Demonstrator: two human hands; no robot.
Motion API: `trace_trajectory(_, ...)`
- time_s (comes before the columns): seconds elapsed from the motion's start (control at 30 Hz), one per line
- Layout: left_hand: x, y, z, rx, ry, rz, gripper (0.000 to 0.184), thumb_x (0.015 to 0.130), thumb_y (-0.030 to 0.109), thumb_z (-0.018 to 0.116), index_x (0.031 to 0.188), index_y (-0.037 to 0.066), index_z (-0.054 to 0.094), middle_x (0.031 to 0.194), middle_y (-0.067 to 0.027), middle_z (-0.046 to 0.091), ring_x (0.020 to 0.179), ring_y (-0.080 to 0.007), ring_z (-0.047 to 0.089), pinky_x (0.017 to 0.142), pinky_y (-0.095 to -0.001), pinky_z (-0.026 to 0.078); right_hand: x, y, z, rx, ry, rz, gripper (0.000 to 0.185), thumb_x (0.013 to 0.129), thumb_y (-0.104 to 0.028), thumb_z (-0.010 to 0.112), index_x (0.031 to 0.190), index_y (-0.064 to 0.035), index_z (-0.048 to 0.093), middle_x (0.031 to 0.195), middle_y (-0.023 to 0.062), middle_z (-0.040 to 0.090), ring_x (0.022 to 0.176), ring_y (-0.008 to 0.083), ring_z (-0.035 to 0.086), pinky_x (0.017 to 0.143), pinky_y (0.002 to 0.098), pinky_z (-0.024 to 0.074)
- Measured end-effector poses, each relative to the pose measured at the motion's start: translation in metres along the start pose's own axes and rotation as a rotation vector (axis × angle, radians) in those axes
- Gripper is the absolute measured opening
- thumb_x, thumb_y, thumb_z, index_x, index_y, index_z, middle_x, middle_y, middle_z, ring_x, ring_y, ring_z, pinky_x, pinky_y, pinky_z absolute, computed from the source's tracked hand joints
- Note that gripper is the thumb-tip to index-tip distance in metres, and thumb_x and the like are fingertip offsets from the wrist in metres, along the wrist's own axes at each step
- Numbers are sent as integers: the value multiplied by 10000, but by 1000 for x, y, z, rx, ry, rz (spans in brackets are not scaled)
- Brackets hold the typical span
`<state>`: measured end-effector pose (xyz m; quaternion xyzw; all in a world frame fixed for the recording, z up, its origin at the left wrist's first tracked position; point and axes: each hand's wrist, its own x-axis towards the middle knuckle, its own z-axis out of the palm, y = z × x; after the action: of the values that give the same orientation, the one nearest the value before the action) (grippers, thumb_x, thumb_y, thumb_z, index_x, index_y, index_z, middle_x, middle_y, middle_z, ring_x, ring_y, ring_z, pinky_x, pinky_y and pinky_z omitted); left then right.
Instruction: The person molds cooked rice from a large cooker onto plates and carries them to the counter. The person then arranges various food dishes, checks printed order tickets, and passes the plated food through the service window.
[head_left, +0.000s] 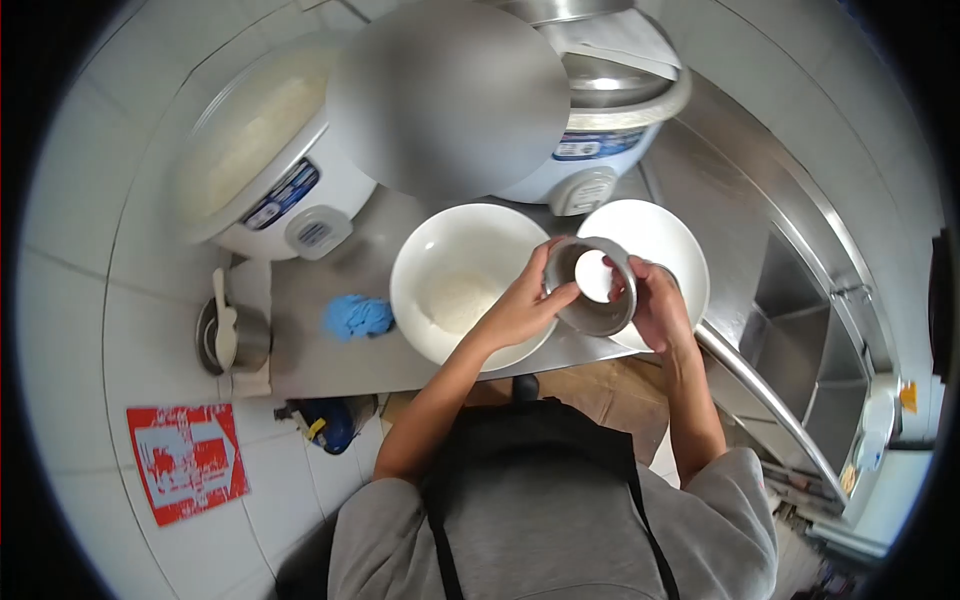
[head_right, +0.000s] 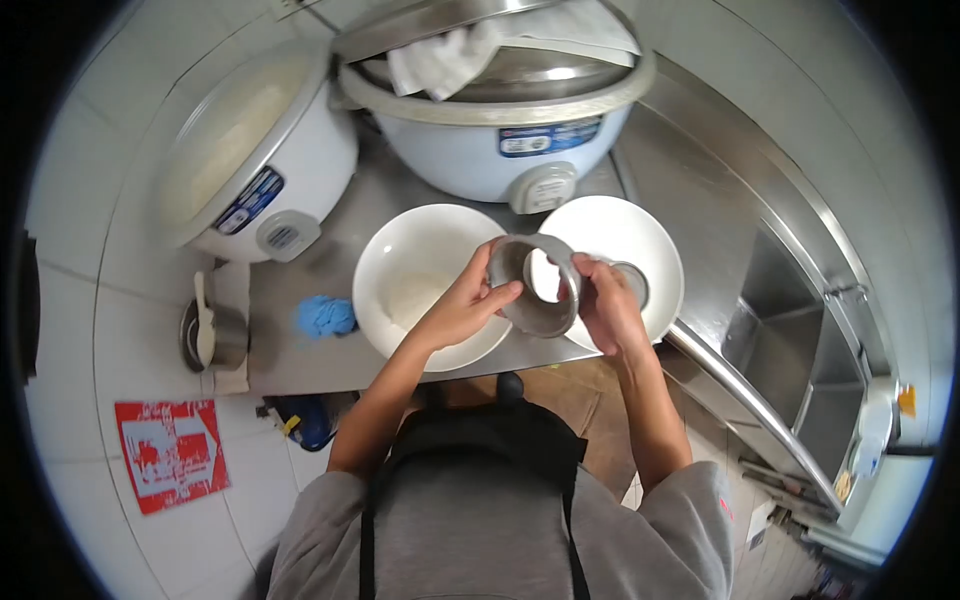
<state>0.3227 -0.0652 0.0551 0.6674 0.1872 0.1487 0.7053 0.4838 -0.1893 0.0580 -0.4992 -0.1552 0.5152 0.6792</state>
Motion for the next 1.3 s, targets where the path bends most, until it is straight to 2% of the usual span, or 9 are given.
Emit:
trace_trajectory(0.07, -27, -20, -22, 4, 113, -9, 447, 858, 134, 496, 1261, 42, 326, 1043, -81, 473, 840, -114, 501, 661, -264, 464, 7, 11, 14, -119, -64, 102, 350, 865, -261, 501, 982, 65, 548, 869, 88, 573, 756, 152, 521, 716, 280, 417)
trace_trajectory(0.2, -100, -25, -47, -84, 352, -195, 415, 866, 64, 437, 1258, 23, 305, 1088, -103, 477, 787, -128, 539, 606, -250, 498, -2, 13, -45, -1530, 89, -542, 145, 716, -104, 638, 838, -25, 641, 852, 125, 575, 853, 290, 519, 749, 363, 416)
trace_trajectory(0.23, -112, -29, -47, -170, 417, -240, 417, 866, 63, 436, 1260, 25, 304, 1086, -103, 478, 785, -125, 541, 594, -244, 502, -7, 19, -68, -1718, 103, -480, 166, 671, -105, 660, 818, -34, 631, 817, 108, 575, 841, 287, 515, 730, 382, 413)
trace_trajectory(0.53, -152, -31, -47, -74, 592, -171, 468, 854, 77, 493, 1272, 28, 288, 1061, -111, 473, 835, -149, 562, 592, -248, 510, -6, 13, -89, -1690, -107, -497, 106, 670, -23, 548, 747, -5, 478, 762, 153, 488, 789, 323, 461, 711, 409, 381)
trace_trajectory(0.77, -163, -21, -72, -8, 704, -151, 505, 847, 83, 515, 1285, 25, 270, 1009, -117, 468, 796, -133, 559, 594, -249, 507, -21, -20, 33, -1235, 32, -406, 116, 745, 17, 488, 833, 1, 415, 726, 89, 404, 720, 207, 415, 699, 296, 369)
trace_trajectory(0.93, -194, -5, -118, -44, 838, -72, 512, 844, 82, 523, 1288, 34, 272, 993, -102, 474, 849, -137, 536, 606, -252, 518, -14, 15, 185, -1038, -378, -669, 159, 736, 31, 506, 848, -23, 406, 976, 122, 438, 922, 231, 446, 867, 279, 322)
trace_trajectory(1.0, -216, -1, -146, -97, 943, 8, 517, 824, 49, 519, 1283, 43, 281, 1038, -121, 461, 775, -133, 561, 613, -248, 516, 2, 38, 246, -877, -766, -658, 175, 749, 6, 517, 880, -30, 406, 870, 90, 421, 806, 197, 428, 757, 269, 360)
trace_trajectory(1.2, -314, 18, -234, -100, 1273, 77, 502, 797, 18, 465, 1274, 21, 309, 1009, -126, 523, 779, -146, 564, 605, -257, 525, 49, 129, 409, -827, -1088, -185, 208, 792, -76, 509, 997, -42, 514, 825, 25, 491, 741, 91, 445, 649, 214, 382)
trace_trajectory(1.3, -352, 11, -284, -207, 1340, 46, 462, 804, 54, 469, 1248, 6, 352, 949, -117, 548, 774, -147, 571, 613, -259, 527, 60, 108, 442, -896, -893, -778, 222, 763, -138, 581, 963, -44, 558, 869, 91, 548, 732, 190, 523, 654, 290, 425)
